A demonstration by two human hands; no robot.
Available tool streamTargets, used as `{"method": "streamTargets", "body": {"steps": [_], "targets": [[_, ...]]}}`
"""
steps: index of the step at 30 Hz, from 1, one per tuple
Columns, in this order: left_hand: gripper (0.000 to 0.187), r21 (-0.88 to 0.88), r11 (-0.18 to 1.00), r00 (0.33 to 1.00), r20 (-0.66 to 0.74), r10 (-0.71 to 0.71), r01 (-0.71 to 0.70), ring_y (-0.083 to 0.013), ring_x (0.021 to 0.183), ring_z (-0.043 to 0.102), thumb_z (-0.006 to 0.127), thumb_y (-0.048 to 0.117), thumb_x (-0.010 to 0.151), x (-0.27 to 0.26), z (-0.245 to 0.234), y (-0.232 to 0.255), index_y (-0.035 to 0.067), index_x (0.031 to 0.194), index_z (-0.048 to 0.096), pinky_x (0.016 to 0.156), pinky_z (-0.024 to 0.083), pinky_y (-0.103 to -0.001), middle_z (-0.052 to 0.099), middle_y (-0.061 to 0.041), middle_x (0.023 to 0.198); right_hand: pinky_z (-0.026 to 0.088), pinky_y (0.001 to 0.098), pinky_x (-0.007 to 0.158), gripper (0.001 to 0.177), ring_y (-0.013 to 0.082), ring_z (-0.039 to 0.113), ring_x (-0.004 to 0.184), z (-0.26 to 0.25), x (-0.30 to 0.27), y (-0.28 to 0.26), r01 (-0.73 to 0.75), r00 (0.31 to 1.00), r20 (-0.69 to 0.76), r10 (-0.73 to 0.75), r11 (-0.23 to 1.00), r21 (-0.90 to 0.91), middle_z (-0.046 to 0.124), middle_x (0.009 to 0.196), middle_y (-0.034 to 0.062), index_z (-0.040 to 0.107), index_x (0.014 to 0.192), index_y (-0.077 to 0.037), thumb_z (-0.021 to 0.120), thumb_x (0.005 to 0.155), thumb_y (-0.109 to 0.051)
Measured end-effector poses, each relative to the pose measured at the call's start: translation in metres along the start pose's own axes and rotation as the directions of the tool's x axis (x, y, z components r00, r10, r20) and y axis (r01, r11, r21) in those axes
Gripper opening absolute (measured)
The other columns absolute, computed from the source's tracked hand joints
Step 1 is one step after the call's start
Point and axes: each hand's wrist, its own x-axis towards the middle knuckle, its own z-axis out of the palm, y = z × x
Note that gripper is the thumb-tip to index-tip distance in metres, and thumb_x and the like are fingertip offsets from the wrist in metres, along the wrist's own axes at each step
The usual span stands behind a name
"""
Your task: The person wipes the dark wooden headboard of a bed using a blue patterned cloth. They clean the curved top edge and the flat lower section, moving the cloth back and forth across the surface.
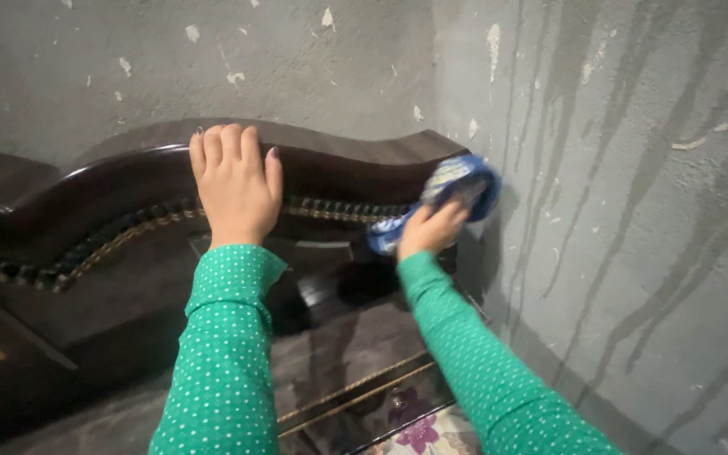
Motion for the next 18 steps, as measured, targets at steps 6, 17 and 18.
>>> {"method": "streamTargets", "body": {"steps": [6,17,18], "targets": [[0.040,-0.025,0.999,0.998,0.048,0.030,-0.028,-0.0384,0.132,0.046,0.063,0.028,0.103,-0.002,-0.002,-0.004,-0.001,0.131,0.061,0.121,0.026,-0.054,0.057,-0.018,0.131,0.029,0.0661,0.115,0.059,0.0596,0.039,0.137,-0.026,-0.071,-0.055,0.459,0.868,0.162,-0.469,0.883,0.099,0.045,0.142,0.0385,0.056,0.138,0.001,0.069,0.082,-0.013],[0.054,-0.053,0.999,0.998,0.065,-0.001,0.005,-0.0401,0.144,0.037,0.066,0.027,0.096,-0.011,-0.005,0.001,0.000,0.141,0.054,0.124,0.020,-0.057,0.051,-0.021,0.145,0.031,0.0689,0.115,0.056,0.0438,0.053,0.129,-0.030,0.066,-0.072,0.756,0.575,0.327,-0.750,0.640,0.139,0.057,0.135,0.0233,0.062,0.136,-0.008,0.072,0.082,-0.019],[0.056,-0.064,0.998,0.996,0.085,-0.008,0.014,-0.0406,0.145,0.037,0.066,0.026,0.094,-0.011,-0.007,0.002,0.000,0.142,0.052,0.124,0.020,-0.057,0.050,-0.021,0.147,0.030,0.0670,0.116,0.057,0.0474,0.050,0.127,-0.026,0.067,-0.071,0.630,0.723,0.287,-0.629,0.770,0.099,0.055,0.137,0.0261,0.058,0.145,-0.007,0.075,0.093,-0.025]]}}
